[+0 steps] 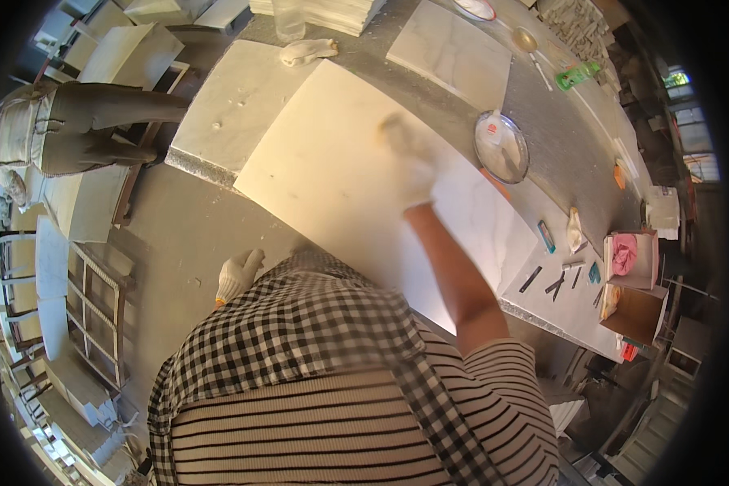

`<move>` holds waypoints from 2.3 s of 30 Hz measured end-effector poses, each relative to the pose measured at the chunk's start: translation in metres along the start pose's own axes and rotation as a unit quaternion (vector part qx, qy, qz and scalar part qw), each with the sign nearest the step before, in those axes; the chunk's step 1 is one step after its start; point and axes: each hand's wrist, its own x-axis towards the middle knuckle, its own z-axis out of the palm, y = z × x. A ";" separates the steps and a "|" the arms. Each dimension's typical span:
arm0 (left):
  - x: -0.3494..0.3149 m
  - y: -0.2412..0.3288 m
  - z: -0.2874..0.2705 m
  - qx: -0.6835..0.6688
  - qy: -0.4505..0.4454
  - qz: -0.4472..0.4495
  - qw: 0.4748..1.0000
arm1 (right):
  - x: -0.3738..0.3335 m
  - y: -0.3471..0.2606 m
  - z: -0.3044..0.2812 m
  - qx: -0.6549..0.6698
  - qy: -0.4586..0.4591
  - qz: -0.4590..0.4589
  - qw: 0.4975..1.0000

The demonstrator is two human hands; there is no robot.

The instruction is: The person wipes a large white stone slab on a workbench with gloved hands, repeatedly rubbing the surface. The person then uses a small metal scraper to remove residue from the slab, continuing to wipe and scrape across the surface.

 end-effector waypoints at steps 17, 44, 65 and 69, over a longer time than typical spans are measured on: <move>0.029 0.032 -0.010 0.131 -0.100 0.104 0.981 | -0.145 0.093 -0.043 -0.265 0.083 0.128 0.952; 0.052 0.080 0.012 0.026 -0.170 0.005 0.985 | 0.001 -0.115 0.029 -0.011 -0.028 -0.172 0.985; 0.052 0.088 0.002 0.096 -0.221 0.049 0.969 | 0.016 -0.123 0.014 -0.025 -0.055 -0.145 0.988; 0.051 0.087 0.004 0.077 -0.190 0.018 0.979 | -0.017 -0.133 0.005 -0.015 -0.138 -0.162 0.977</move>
